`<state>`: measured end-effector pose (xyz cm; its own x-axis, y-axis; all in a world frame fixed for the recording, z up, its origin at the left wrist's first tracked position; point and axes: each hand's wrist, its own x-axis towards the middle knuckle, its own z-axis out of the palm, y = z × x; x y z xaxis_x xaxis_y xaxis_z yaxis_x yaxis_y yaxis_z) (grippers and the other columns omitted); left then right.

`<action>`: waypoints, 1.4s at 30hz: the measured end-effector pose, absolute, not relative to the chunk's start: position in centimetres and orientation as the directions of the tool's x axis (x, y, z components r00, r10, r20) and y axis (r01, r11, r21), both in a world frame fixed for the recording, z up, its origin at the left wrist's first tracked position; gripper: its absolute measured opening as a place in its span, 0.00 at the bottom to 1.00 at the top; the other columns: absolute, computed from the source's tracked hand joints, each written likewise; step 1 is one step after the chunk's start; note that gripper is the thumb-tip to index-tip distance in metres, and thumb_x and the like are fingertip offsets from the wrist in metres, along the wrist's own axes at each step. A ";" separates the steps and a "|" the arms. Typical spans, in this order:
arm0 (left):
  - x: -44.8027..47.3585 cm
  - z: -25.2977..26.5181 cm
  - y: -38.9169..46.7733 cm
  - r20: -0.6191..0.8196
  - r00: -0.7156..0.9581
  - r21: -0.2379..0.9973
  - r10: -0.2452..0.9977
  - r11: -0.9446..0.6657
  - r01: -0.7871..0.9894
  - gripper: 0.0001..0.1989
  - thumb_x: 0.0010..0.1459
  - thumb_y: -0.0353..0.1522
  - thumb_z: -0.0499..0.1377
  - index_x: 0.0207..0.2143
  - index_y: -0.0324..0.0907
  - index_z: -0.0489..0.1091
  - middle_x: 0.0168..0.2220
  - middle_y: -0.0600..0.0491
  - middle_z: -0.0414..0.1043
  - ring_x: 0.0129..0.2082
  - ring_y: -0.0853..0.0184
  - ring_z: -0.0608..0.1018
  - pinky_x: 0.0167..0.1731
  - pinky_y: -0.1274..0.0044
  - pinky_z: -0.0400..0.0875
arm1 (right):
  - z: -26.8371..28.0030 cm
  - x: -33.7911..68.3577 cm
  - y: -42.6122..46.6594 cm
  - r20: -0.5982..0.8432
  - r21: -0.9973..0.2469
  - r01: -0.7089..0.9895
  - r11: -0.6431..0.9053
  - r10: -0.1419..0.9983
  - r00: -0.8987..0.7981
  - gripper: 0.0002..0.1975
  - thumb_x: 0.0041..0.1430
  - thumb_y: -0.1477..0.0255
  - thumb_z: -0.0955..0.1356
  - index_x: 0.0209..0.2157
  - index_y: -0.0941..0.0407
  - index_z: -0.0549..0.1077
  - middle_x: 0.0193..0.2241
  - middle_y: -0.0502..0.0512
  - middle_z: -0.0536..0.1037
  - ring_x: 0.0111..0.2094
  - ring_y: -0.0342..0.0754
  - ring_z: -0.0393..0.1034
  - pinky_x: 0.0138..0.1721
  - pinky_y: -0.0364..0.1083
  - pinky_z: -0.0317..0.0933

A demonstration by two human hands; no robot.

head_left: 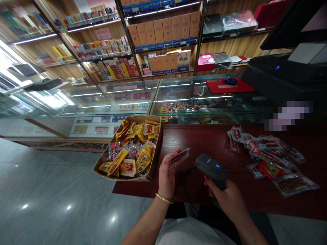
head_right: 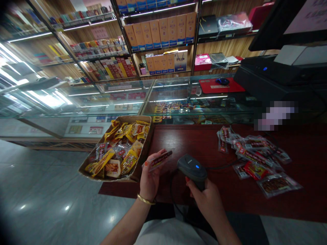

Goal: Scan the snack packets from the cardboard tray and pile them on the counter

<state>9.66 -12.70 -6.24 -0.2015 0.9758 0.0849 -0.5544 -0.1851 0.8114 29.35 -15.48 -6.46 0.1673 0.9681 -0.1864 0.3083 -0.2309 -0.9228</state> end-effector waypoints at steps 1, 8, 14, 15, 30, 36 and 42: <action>9.7 -6.2 -12.7 0.086 -0.202 0.810 0.976 -0.186 -0.556 0.21 0.66 0.47 0.56 0.47 0.43 0.79 0.57 0.43 0.76 0.58 0.54 0.77 0.58 0.63 0.72 | -6.4 29.3 -15.5 -0.190 -0.922 0.308 -0.233 0.968 0.164 0.22 0.49 0.49 0.72 0.24 0.55 0.79 0.15 0.54 0.77 0.19 0.52 0.73 0.23 0.46 0.66; 9.8 -6.4 -12.7 0.062 -0.205 0.809 0.977 -0.169 -0.563 0.21 0.65 0.48 0.57 0.46 0.43 0.80 0.57 0.44 0.77 0.58 0.54 0.77 0.57 0.64 0.73 | -6.7 29.5 -15.5 -0.195 -0.918 0.321 -0.234 0.970 0.149 0.22 0.50 0.49 0.72 0.25 0.56 0.80 0.17 0.55 0.78 0.20 0.53 0.75 0.25 0.47 0.67; 9.9 -6.1 -12.8 0.050 -0.214 0.817 0.976 -0.163 -0.553 0.22 0.64 0.49 0.59 0.46 0.43 0.80 0.56 0.44 0.78 0.57 0.54 0.78 0.56 0.65 0.74 | -6.9 29.6 -15.7 -0.205 -0.911 0.332 -0.243 0.968 0.143 0.25 0.51 0.46 0.71 0.25 0.56 0.80 0.18 0.57 0.80 0.21 0.53 0.75 0.25 0.47 0.66; 9.9 -6.0 -12.8 0.049 -0.213 0.818 0.976 -0.161 -0.552 0.22 0.64 0.49 0.58 0.46 0.43 0.80 0.56 0.44 0.78 0.57 0.54 0.78 0.56 0.66 0.74 | -6.9 29.6 -15.7 -0.202 -0.912 0.333 -0.239 0.969 0.141 0.25 0.51 0.46 0.70 0.25 0.56 0.80 0.18 0.57 0.80 0.21 0.53 0.75 0.25 0.47 0.66; 10.1 -6.3 -12.8 0.029 -0.217 0.801 0.976 -0.153 -0.579 0.20 0.64 0.47 0.58 0.46 0.43 0.79 0.57 0.43 0.76 0.57 0.53 0.78 0.57 0.62 0.72 | -7.0 29.8 -15.8 -0.182 -0.923 0.312 -0.226 0.970 0.163 0.23 0.52 0.49 0.72 0.26 0.56 0.81 0.17 0.56 0.80 0.20 0.52 0.75 0.24 0.46 0.68; 11.3 -6.5 -10.5 -0.259 -0.262 0.779 0.930 0.041 -0.626 0.17 0.59 0.42 0.63 0.45 0.40 0.79 0.47 0.47 0.80 0.47 0.60 0.81 0.47 0.70 0.77 | -7.5 30.7 -16.1 -0.158 -0.941 0.277 -0.194 0.976 0.148 0.23 0.53 0.49 0.73 0.27 0.57 0.81 0.18 0.55 0.80 0.21 0.52 0.76 0.25 0.46 0.68; 14.7 -7.3 -5.4 -0.325 -0.086 0.807 0.942 0.229 -0.545 0.19 0.57 0.37 0.66 0.51 0.43 0.78 0.43 0.49 0.79 0.35 0.69 0.79 0.26 0.83 0.72 | -6.9 31.8 -16.8 -0.171 -0.942 0.240 -0.233 0.952 0.254 0.25 0.54 0.47 0.73 0.25 0.56 0.79 0.17 0.54 0.78 0.20 0.50 0.74 0.25 0.45 0.67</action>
